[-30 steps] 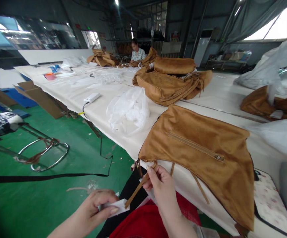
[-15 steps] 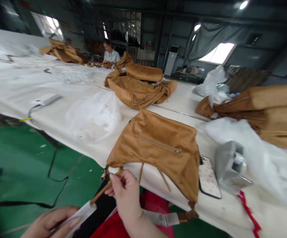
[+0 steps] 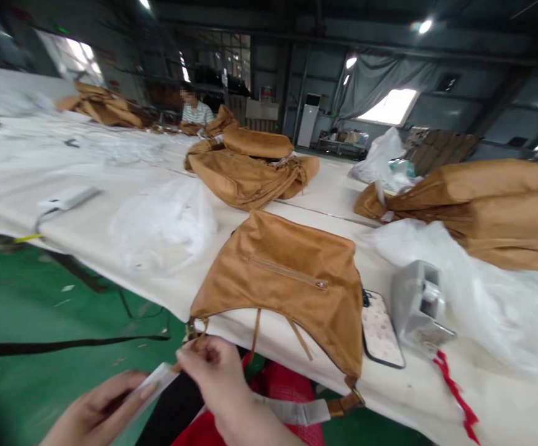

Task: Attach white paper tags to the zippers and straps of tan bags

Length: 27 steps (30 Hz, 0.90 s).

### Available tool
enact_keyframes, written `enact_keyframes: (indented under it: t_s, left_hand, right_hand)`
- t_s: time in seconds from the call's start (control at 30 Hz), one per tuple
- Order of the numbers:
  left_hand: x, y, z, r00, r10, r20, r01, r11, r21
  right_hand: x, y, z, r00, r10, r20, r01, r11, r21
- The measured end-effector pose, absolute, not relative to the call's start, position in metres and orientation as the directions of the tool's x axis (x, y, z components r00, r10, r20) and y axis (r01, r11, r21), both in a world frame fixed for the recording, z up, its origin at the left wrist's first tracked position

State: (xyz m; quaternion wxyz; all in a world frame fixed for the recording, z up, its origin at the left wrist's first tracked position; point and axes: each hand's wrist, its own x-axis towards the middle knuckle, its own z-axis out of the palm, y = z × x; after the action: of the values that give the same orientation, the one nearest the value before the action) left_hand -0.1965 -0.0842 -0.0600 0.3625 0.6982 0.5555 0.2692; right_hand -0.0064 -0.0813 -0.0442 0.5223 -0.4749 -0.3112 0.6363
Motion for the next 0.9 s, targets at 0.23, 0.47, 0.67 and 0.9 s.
enact_keyframes:
  t_s: [0.23,0.47,0.67,0.9]
  left_hand:
    - [-0.178,-0.092,-0.029,0.179,0.981,-0.078,0.518,-0.026,0.855]
    - [-0.172,-0.095,-0.028,0.107,0.988,-0.111,0.616,0.022,0.787]
    - [-0.165,-0.093,-0.022,0.106,0.981,-0.165,0.652,0.057,0.756]
    - [-0.153,-0.079,-0.026,0.133,0.974,-0.184,0.581,0.074,0.81]
  right_hand:
    - [-0.001,-0.075,-0.058,-0.077,0.949,-0.305,-0.334,-0.313,-0.889]
    - [-0.008,-0.077,-0.082,-0.118,0.955,-0.273,-0.202,-0.293,-0.935]
    - [-0.006,-0.063,-0.082,-0.015,0.924,-0.382,-0.421,-0.353,-0.836]
    - [-0.008,-0.058,-0.078,-0.131,0.929,-0.346,-0.401,-0.369,-0.838]
